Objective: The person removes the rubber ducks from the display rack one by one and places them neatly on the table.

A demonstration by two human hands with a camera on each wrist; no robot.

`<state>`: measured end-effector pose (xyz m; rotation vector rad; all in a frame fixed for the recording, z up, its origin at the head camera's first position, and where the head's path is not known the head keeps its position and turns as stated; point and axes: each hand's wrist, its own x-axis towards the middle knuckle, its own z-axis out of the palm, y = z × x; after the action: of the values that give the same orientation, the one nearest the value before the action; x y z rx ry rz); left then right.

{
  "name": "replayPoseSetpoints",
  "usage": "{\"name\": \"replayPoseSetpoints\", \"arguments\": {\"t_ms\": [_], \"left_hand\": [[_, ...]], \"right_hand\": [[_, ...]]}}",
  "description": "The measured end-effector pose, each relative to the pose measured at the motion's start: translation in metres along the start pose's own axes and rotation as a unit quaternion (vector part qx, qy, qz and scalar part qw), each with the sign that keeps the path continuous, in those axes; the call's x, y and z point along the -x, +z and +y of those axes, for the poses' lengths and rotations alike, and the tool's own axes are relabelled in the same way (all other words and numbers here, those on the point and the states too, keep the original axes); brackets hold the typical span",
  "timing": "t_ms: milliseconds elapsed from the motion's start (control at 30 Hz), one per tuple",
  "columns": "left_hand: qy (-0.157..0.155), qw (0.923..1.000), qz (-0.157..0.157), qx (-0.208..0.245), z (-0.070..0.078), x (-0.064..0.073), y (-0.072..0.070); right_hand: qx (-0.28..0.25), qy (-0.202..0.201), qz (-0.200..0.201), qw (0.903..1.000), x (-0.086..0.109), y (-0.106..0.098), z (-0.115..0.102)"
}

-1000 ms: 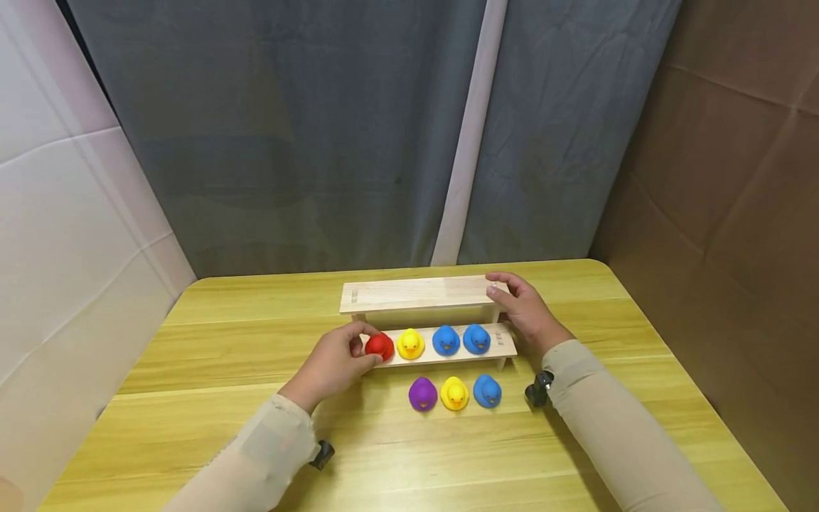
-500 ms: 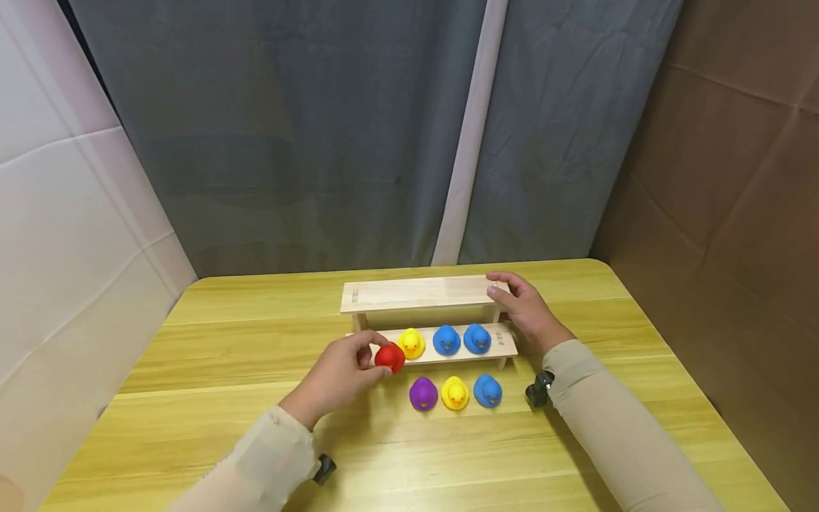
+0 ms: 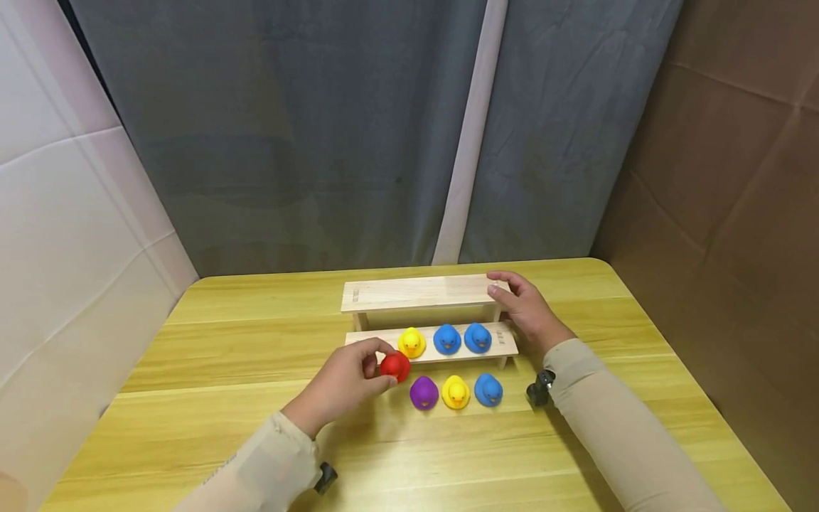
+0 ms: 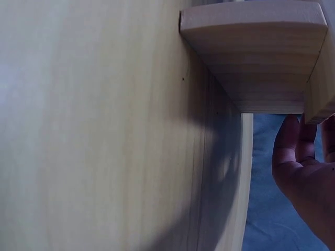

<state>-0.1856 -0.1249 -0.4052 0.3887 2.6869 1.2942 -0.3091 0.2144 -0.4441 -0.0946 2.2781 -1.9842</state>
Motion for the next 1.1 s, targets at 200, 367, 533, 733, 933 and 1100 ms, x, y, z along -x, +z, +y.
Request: {"name": "replayPoseSetpoints", "arguments": {"t_ms": [200,367,533,733,933,1100], "left_hand": [[-0.001,1.0,-0.001,-0.003,-0.001,0.001,0.002],[0.002,1.0,-0.002,-0.007,-0.003,0.002,0.003],[0.002,0.9999,-0.01,-0.004,-0.006,0.003,0.003],[0.0,0.9998,-0.019,0.003,-0.008,0.005,0.005],[0.0,0.9997,-0.025,0.002,-0.01,0.007,0.007],[0.002,0.9996,-0.027,-0.006,-0.014,0.008,0.008]], "right_hand": [[0.007,0.008,0.003,0.9999,-0.001,0.0,0.0],[0.009,0.011,0.004,0.9999,-0.001,0.0,0.0],[0.008,0.008,0.002,0.9999,0.0,0.0,0.0],[0.0,0.004,0.003,1.0,0.0,0.0,-0.001],[0.0,0.008,0.002,1.0,0.0,0.0,0.0],[-0.001,0.005,0.002,1.0,0.0,0.0,0.0]]}}
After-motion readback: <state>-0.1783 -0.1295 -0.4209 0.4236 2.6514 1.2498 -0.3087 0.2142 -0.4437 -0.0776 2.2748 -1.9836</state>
